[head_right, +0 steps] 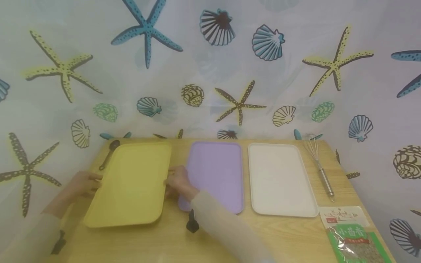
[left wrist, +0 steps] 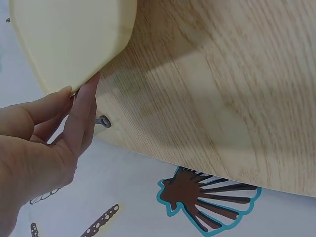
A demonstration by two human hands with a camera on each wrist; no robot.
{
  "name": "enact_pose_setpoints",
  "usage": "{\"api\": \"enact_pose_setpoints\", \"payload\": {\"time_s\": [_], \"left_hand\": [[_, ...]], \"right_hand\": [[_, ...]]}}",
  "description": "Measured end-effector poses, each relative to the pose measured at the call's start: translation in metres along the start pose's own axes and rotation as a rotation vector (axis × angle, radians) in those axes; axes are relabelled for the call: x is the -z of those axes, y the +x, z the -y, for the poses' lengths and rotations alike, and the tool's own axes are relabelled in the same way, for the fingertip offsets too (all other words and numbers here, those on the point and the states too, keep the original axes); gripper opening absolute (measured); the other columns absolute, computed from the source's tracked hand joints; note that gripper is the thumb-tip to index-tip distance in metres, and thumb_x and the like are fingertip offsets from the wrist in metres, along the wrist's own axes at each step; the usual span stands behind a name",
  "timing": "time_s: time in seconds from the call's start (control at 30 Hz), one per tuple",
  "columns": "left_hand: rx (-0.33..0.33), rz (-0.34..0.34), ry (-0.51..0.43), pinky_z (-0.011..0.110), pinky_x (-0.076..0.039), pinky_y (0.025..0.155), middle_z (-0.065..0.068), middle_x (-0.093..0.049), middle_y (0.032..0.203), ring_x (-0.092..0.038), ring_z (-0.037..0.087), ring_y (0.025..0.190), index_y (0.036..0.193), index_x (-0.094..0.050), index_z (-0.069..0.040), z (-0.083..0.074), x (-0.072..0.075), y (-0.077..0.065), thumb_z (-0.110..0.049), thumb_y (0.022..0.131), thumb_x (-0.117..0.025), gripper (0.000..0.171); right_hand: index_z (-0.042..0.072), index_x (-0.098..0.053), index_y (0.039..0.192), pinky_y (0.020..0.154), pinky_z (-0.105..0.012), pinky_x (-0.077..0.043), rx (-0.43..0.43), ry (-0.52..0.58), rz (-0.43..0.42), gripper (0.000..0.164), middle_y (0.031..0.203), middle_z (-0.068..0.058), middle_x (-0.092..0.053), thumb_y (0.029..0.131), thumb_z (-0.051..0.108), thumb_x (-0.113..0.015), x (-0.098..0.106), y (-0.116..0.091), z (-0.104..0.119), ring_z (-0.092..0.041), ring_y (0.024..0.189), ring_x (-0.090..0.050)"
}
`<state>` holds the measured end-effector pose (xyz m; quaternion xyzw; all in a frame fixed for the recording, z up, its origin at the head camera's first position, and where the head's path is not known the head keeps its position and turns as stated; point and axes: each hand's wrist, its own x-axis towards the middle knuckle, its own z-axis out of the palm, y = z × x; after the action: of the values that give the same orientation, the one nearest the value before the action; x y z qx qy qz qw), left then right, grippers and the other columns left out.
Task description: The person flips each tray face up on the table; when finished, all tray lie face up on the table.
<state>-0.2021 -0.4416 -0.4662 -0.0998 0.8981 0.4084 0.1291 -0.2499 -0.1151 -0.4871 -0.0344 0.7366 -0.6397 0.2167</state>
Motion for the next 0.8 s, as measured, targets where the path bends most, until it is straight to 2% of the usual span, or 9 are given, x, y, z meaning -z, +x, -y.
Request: {"api": "enact_pose_setpoints", "payload": {"time_s": [0.43,0.53,0.63,0.8], "left_hand": [[-0.033,-0.044,0.080,0.039,-0.059,0.057,0.042,-0.054,0.114,-0.067,0.023,0.070,0.124,-0.047,0.023,0.001,-0.005,0.015,0.005,0.084,-0.054,0.045],[-0.037,-0.047,0.071,0.039,-0.060,0.057,0.044,-0.049,0.119,-0.067,0.023,0.069,0.125,-0.047,0.023,0.001,-0.005,0.018,0.005,0.085,-0.054,0.044],[-0.029,-0.044,0.065,0.039,-0.060,0.058,0.046,-0.042,0.126,-0.067,0.024,0.070,0.126,-0.046,0.023,0.001,-0.006,0.022,0.005,0.085,-0.053,0.045],[-0.020,-0.036,0.084,0.039,-0.060,0.059,0.046,-0.037,0.131,-0.068,0.026,0.073,0.127,-0.045,0.023,-0.003,-0.007,0.024,0.005,0.086,-0.052,0.046]], "right_hand": [[-0.011,-0.048,0.134,0.055,-0.039,-0.059,0.024,-0.053,-0.016,0.062,0.088,-0.018,-0.067,0.075,-0.019,-0.065,-0.003,0.011,-0.004,-0.030,0.070,-0.069],[-0.012,-0.049,0.133,0.053,-0.037,-0.059,0.034,-0.082,-0.025,0.061,0.085,-0.019,-0.067,0.075,-0.019,-0.064,-0.003,0.013,-0.005,-0.035,0.067,-0.069],[-0.013,-0.048,0.133,0.053,-0.037,-0.059,0.037,-0.084,-0.026,0.060,0.085,-0.021,-0.068,0.075,-0.021,-0.062,-0.003,0.013,-0.005,-0.039,0.067,-0.069],[-0.013,-0.049,0.132,0.055,-0.039,-0.059,0.027,-0.075,-0.029,0.060,0.091,-0.024,-0.067,0.074,-0.022,-0.061,-0.002,0.014,-0.006,-0.038,0.071,-0.070]]}}
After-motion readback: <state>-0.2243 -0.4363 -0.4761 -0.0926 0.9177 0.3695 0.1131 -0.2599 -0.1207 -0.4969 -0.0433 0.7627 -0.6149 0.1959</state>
